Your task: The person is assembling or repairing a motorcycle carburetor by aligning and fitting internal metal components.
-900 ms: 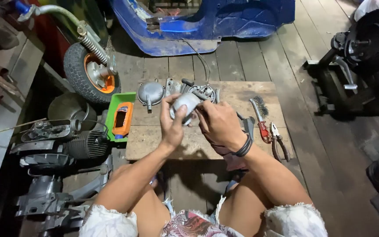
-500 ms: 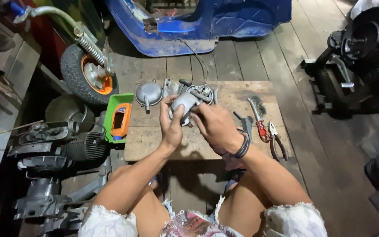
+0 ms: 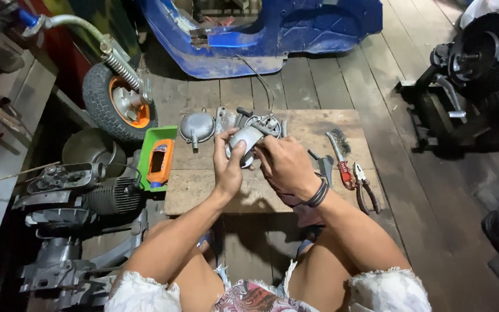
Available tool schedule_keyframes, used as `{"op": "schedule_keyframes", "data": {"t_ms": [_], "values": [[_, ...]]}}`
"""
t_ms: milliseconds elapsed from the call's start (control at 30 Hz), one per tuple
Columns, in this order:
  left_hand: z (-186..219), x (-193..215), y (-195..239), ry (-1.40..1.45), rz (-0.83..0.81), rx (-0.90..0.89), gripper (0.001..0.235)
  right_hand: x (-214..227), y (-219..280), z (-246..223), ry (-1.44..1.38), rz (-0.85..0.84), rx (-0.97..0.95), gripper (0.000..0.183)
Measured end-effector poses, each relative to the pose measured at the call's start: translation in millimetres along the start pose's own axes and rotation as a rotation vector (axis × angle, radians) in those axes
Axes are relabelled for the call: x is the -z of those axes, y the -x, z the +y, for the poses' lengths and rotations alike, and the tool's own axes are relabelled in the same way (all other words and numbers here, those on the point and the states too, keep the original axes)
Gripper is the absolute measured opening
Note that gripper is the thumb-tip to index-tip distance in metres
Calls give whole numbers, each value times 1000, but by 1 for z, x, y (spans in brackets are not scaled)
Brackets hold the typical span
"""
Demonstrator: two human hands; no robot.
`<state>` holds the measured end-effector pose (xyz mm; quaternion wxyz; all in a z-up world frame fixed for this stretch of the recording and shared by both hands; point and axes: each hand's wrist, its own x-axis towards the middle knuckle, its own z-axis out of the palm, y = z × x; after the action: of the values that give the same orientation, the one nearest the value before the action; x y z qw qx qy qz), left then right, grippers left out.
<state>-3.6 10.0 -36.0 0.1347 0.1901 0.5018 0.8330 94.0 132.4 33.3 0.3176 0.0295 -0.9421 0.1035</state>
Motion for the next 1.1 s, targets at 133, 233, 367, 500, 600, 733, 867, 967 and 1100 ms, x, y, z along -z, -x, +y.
{"op": "schedule_keyframes", "data": {"t_ms": [133, 233, 367, 500, 600, 733, 867, 967, 1100], "values": [[-6, 7, -9, -2, -4, -8, 45, 0, 1, -4, 30, 22, 8, 11], [18, -3, -8, -17, 26, -54, 44, 4, 0, -13, -113, -15, -59, 18], [5, -1, -5, -26, 0, -20, 45, -9, 7, 0, -224, -10, -108, 12], [6, -6, -10, -95, 19, -87, 45, 7, 3, -6, -318, -14, -124, 10], [-9, 9, -23, -64, 5, -77, 48, 4, 7, -2, -398, -11, -137, 10], [-6, -6, -10, -57, -10, -85, 46, 5, 11, 7, -331, 18, -132, 13], [3, -22, -5, -85, -10, -125, 48, 15, 10, 12, -201, 44, -49, 12], [4, -35, 1, -112, -22, -134, 50, 19, 9, 22, 29, 93, 16, 14], [13, -43, -4, 78, -11, -81, 55, 27, 9, 22, 90, 66, -10, 15]]}}
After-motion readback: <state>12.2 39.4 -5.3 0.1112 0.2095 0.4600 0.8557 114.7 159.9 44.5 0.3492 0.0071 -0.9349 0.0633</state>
